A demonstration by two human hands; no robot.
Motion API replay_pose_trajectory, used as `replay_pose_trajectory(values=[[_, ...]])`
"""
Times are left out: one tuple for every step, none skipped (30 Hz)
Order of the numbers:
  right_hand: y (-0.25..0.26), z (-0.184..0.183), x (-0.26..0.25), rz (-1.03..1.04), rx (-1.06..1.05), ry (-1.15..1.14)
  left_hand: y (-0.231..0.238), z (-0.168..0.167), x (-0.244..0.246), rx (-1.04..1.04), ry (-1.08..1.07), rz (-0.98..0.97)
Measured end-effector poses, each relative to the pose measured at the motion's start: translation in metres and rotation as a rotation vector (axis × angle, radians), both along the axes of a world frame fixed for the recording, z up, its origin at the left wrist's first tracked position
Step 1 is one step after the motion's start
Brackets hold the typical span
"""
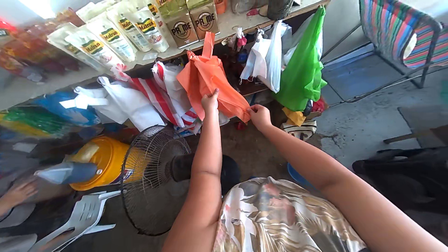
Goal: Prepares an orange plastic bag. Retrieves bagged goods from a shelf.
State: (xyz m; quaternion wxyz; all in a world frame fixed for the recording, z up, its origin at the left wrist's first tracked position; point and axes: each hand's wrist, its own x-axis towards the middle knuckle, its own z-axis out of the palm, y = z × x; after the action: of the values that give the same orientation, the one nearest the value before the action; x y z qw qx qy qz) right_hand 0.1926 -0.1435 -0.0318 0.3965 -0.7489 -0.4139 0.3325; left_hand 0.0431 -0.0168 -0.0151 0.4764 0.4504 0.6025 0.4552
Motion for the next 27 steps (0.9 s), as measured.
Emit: replay_pose_trajectory(values=[[-0.005, -0.003, 0.000, -0.001, -0.004, 0.002, -0.002, 0.000, 0.002, 0.003, 0.024, -0.014], [-0.010, -0.006, 0.000, 0.000, -0.011, 0.003, -0.005, -0.001, 0.005, 0.009, 0.046, -0.026], [-0.015, -0.009, 0.000, -0.002, -0.021, 0.005, -0.008, -0.002, 0.008, 0.017, 0.065, -0.038], [-0.021, -0.013, 0.000, 0.000, -0.036, 0.010, -0.011, -0.003, 0.011, 0.023, 0.078, -0.052], [-0.026, -0.016, 0.001, -0.002, -0.048, 0.013, -0.014, -0.007, 0.015, 0.025, 0.089, -0.061], [-0.032, -0.019, 0.002, -0.003, -0.053, 0.012, -0.018, -0.011, 0.018, 0.027, 0.100, -0.062], [-0.038, -0.023, 0.004, -0.003, -0.048, 0.007, -0.024, -0.015, 0.022, 0.030, 0.107, -0.059], [-0.045, -0.026, 0.007, -0.002, -0.040, 0.002, -0.029, -0.019, 0.025, 0.036, 0.117, -0.054], [-0.054, -0.028, 0.011, -0.002, -0.035, -0.003, -0.034, -0.022, 0.029, 0.046, 0.133, -0.050], [-0.063, -0.030, 0.017, 0.001, -0.035, -0.014, -0.037, -0.026, 0.034, 0.056, 0.145, -0.053], [-0.074, -0.033, 0.024, 0.008, -0.039, -0.025, -0.040, -0.031, 0.039, 0.063, 0.153, -0.057], [-0.085, -0.039, 0.031, 0.021, -0.045, -0.037, -0.043, -0.035, 0.044, 0.070, 0.164, -0.066], [-0.097, -0.045, 0.038, 0.031, -0.047, -0.048, -0.047, -0.038, 0.048, 0.064, 0.182, -0.089], [-0.110, -0.051, 0.045, 0.032, -0.045, -0.058, -0.052, -0.039, 0.054, 0.057, 0.217, -0.125], [-0.125, -0.057, 0.052, 0.020, -0.041, -0.071, -0.059, -0.039, 0.061, 0.046, 0.266, -0.180], [-0.141, -0.064, 0.060, -0.007, -0.029, -0.087, -0.066, -0.040, 0.070, 0.032, 0.330, -0.247], [-0.158, -0.070, 0.066, -0.040, -0.024, -0.097, -0.073, -0.044, 0.081, 0.035, 0.388, -0.311], [-0.177, -0.078, 0.070, -0.077, -0.026, -0.099, -0.083, -0.050, 0.091, 0.051, 0.431, -0.382], [-0.197, -0.086, 0.072, -0.111, -0.040, -0.091, -0.095, -0.058, 0.100, 0.087, 0.465, -0.454], [-0.219, -0.094, 0.071, -0.138, -0.069, -0.079, -0.110, -0.068, 0.108, 0.144, 0.487, -0.529], [-0.242, -0.101, 0.071, -0.165, -0.123, -0.059, -0.130, -0.079, 0.119, 0.203, 0.486, -0.621], [-0.271, -0.108, 0.072, -0.193, -0.213, -0.034, -0.156, -0.087, 0.134, 0.244, 0.482, -0.748], [-0.299, -0.116, 0.071, -0.210, -0.338, 0.016, -0.183, -0.092, 0.149, 0.267, 0.496, -0.903], [-0.328, -0.130, 0.071, -0.224, -0.448, 0.065, -0.210, -0.099, 0.160, 0.299, 0.524, -1.072], [-0.355, -0.143, 0.070, -0.241, -0.524, 0.129, -0.233, -0.110, 0.170, 0.377, 0.577, -1.247], [-0.380, -0.152, 0.069, -0.279, -0.568, 0.191, -0.255, -0.126, 0.178, 0.511, 0.612, -1.401], [-0.403, -0.153, 0.068, -0.355, -0.572, 0.250, -0.279, -0.141, 0.178, 0.539, 0.544, -1.515]])
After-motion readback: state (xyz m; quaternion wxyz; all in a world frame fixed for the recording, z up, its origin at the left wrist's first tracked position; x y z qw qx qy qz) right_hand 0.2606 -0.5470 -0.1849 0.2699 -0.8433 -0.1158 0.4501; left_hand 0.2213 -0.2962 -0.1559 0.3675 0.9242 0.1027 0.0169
